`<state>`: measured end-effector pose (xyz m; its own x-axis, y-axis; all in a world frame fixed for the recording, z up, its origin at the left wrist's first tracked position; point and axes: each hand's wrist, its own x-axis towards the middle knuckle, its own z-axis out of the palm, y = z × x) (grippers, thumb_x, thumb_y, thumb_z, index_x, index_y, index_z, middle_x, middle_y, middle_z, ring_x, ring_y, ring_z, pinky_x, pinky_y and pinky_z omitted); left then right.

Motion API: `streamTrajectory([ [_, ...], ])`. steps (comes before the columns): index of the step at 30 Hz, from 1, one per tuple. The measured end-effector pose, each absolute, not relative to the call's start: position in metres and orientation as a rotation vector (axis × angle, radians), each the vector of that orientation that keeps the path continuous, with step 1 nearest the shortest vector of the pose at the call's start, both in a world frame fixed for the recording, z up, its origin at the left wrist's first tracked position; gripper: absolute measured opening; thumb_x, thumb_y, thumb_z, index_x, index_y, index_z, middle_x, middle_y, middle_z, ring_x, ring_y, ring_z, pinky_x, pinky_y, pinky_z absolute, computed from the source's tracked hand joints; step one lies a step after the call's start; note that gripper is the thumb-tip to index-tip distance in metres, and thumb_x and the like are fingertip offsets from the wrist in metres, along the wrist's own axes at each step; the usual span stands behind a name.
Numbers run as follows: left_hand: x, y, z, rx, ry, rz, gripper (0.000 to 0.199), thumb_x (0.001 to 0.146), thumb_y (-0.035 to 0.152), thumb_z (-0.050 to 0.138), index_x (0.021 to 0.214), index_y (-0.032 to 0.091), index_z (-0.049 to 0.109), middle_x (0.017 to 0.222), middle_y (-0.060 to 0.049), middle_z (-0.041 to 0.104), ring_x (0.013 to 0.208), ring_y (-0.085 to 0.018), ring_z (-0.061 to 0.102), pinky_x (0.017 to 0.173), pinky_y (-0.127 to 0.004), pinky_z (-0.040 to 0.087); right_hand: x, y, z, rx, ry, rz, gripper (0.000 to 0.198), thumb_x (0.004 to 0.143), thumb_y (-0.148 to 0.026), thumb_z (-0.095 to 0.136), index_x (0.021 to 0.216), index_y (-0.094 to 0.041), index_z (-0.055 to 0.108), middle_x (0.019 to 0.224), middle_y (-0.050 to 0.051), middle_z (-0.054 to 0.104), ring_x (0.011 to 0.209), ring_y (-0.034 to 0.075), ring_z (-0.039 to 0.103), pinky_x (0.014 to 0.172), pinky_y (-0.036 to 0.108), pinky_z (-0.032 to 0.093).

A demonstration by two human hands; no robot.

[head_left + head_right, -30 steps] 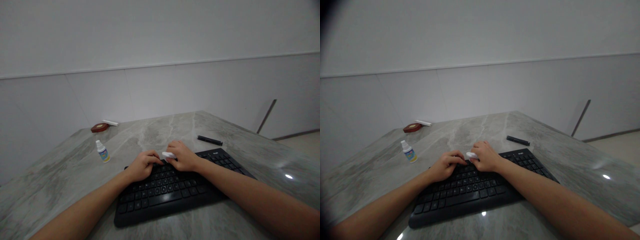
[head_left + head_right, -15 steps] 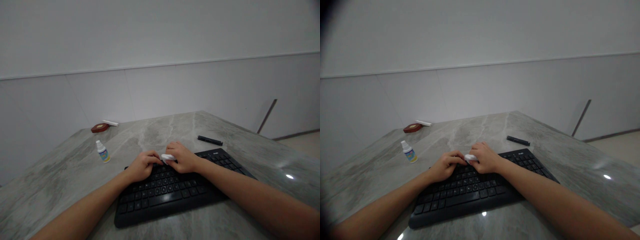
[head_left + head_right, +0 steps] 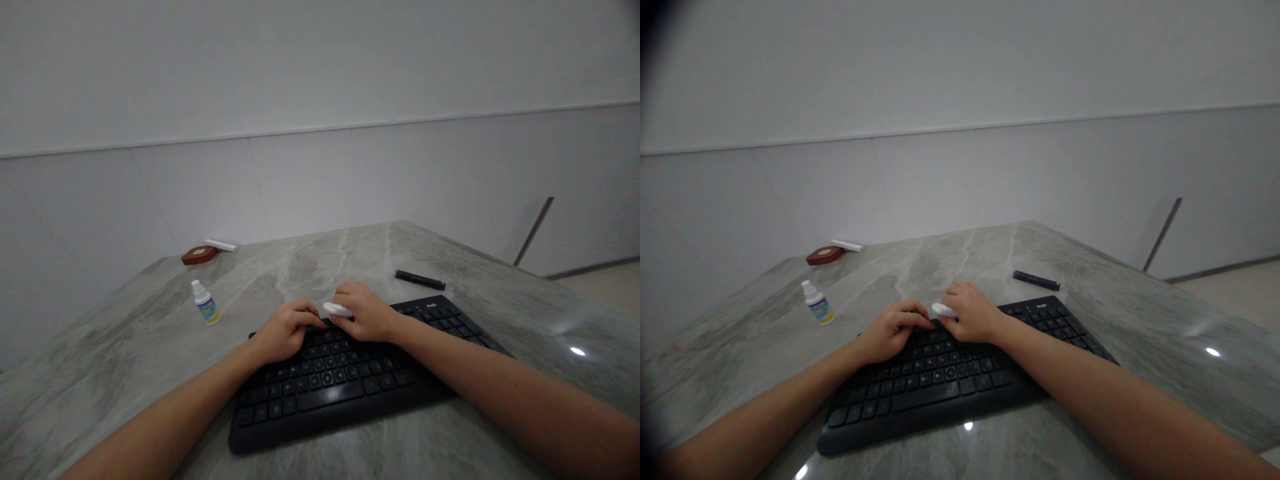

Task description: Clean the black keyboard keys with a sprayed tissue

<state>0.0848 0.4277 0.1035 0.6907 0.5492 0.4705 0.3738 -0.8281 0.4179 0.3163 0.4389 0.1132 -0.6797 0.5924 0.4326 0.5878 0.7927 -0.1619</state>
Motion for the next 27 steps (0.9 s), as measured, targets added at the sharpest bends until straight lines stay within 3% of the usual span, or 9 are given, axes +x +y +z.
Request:
streamTrajectory([
  [27,0.0852,0.4265,0.1054,2.618,0.751,0.845,0.050,0.071,-0.007,0.040,0.095,0.021,0.074,0.095,-0.003,0.067,0.088,-0.016,0.064,0.082,-0.032,0.053,0.3160,0.4386,0.1142,-0.866,-2.515,0.051,0.008,0.083,-0.016,0.059,0.075,-0.016,0.058,0.080,0.006,0.057,0.080,0.019,0.050,0.074,0.033,0.038],
])
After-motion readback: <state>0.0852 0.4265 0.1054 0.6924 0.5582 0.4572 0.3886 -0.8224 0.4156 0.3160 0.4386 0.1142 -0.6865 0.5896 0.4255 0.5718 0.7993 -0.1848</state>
